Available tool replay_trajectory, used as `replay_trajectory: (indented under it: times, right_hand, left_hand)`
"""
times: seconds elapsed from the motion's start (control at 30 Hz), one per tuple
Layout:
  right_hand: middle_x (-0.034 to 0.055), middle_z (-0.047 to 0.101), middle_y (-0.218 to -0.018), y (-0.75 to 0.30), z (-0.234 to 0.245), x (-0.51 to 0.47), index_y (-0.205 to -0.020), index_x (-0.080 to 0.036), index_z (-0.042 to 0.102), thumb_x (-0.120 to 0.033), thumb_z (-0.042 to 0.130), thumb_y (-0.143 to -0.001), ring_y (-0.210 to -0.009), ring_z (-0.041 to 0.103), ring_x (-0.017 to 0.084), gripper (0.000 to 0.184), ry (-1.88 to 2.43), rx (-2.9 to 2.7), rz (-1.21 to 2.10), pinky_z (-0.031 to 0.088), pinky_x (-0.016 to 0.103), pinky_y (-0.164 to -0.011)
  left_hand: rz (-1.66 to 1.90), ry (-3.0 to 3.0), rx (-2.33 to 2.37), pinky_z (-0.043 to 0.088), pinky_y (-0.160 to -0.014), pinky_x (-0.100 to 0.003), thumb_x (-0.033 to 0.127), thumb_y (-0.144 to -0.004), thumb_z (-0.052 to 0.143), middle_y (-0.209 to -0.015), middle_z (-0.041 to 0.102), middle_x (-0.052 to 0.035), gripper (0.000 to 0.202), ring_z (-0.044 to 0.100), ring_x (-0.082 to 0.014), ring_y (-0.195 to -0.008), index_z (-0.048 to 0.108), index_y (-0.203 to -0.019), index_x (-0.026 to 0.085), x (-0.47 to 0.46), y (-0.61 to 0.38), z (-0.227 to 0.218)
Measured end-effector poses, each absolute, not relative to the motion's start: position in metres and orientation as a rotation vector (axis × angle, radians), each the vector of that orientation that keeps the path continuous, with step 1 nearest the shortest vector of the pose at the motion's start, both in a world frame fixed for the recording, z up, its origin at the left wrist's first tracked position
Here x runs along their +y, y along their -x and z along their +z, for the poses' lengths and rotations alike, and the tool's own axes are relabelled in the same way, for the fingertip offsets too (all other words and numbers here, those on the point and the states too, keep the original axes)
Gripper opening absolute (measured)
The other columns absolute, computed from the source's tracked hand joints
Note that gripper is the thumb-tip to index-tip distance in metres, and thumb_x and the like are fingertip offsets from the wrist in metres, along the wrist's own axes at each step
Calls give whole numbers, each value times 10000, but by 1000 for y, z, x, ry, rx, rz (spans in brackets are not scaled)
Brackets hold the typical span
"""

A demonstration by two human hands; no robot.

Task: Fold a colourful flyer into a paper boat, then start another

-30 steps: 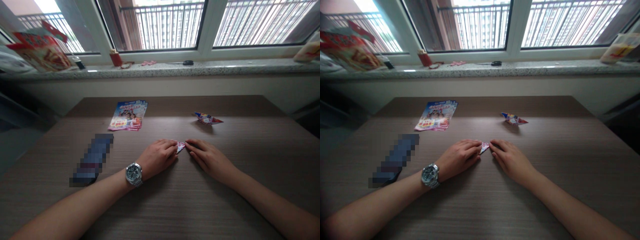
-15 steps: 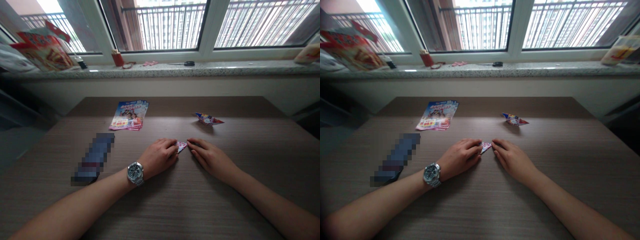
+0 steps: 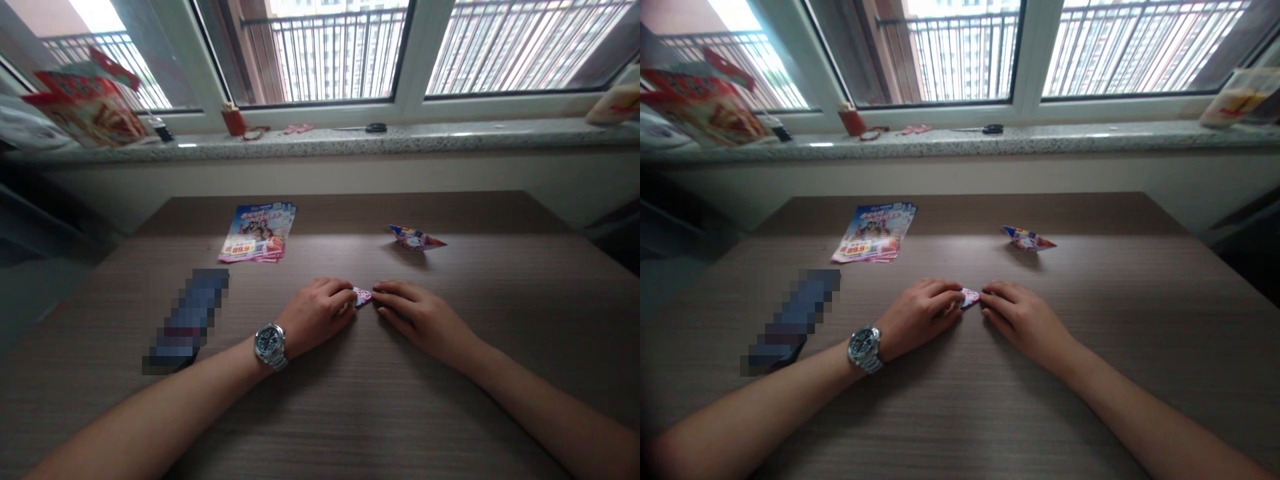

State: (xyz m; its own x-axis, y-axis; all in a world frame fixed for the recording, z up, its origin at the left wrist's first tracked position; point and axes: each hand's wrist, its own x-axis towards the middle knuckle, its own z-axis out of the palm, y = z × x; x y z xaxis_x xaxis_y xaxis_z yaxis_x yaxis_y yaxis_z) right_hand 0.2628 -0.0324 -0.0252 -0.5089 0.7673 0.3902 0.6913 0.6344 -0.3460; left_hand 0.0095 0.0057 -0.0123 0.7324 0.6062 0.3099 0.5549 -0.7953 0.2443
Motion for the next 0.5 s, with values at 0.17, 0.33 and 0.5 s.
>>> replay_trajectory:
  times: [0.17, 0.33, 0.5]
  right_hand:
    - [123, 674, -1244, -262, -21, -34, -1265, -208, 654, -216, 534, -993, -1128, 639, 245, 297, 1077, -2355, 250, 552, 418, -954]
    - [136, 625, -1324, -260, -19, -37, -1287, -214, 641, -211, 547, -988, -1187, 605, 245, 313, 1003, -2386, 253, 536, 419, -983]
    - [142, 579, -1389, -259, -18, -38, -1351, -233, 605, -213, 544, -990, -1242, 573, 254, 367, 997, -2411, 242, 517, 436, -1018]
  left_hand:
    - [626, -2772, 960, 520, -925, -369, 260, -982, 555, -1172, 709, -57, 175, 660, -216, -1032, 663, -1103, 193, 5, -10, -13]
    - [690, -2762, 953, 532, -894, -361, 249, -964, 584, -1128, 732, -62, 170, 682, -216, -985, 670, -1097, 186, 5, -11, -11]
    - [690, -2734, 962, 537, -891, -362, 245, -951, 602, -1137, 730, -57, 190, 685, -215, -987, 664, -1123, 191, 4, -11, -9]
